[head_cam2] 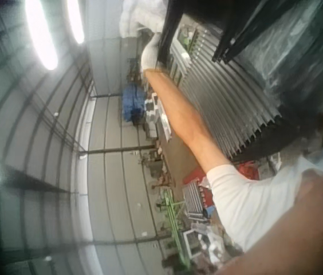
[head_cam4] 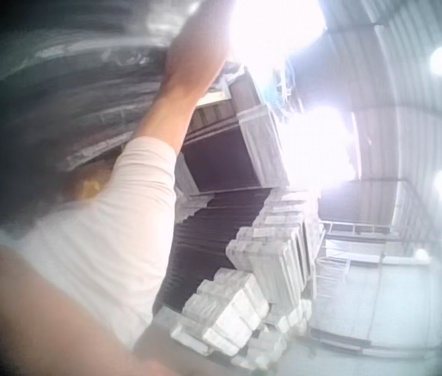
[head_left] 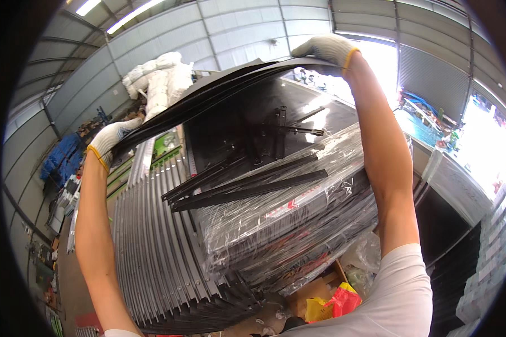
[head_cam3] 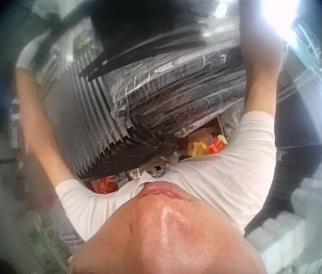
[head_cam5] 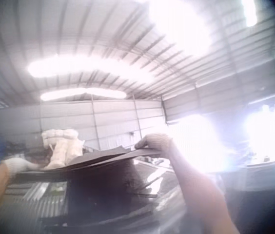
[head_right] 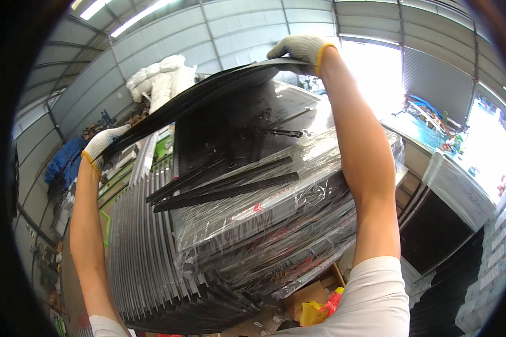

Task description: The person retrieves several black rubber mats from a stack, places them on the floor, and uses a tape measure to measure their dimensions. The person repeatedly measures the mats and adjusts their positions.

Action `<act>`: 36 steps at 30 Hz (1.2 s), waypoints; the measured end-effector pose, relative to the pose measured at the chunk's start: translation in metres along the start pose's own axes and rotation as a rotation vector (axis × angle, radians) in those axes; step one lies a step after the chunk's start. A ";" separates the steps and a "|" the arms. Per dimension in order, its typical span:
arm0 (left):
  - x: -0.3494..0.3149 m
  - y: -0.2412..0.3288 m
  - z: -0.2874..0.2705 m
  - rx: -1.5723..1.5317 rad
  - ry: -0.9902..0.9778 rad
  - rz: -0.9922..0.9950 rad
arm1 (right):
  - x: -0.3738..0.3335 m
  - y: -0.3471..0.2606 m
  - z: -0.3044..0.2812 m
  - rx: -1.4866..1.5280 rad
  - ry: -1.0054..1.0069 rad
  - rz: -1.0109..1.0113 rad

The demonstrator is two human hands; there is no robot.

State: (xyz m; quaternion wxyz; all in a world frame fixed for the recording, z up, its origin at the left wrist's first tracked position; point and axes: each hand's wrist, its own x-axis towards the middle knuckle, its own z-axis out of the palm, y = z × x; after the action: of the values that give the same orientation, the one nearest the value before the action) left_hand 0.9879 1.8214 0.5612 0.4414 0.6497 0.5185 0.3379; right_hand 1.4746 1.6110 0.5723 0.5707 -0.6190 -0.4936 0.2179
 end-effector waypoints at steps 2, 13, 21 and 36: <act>-0.038 0.028 -0.006 -0.096 -0.151 -0.029 | -0.027 -0.004 -0.015 0.071 0.021 -0.082; -0.211 0.043 0.023 -0.090 -0.015 0.150 | -0.179 -0.001 -0.080 0.169 0.060 -0.126; -0.337 0.001 0.005 -0.172 -0.133 0.311 | -0.355 -0.031 -0.095 0.017 0.142 -0.122; -0.479 -0.146 -0.011 -0.373 -0.343 0.269 | -0.581 -0.037 -0.062 -0.454 0.152 0.052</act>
State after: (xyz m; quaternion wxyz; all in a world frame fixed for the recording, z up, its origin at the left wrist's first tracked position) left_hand 0.8113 1.3683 0.4392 0.5857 0.6679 0.2743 0.3682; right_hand 1.2700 1.0755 0.4521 0.4466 -0.7585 -0.4695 0.0691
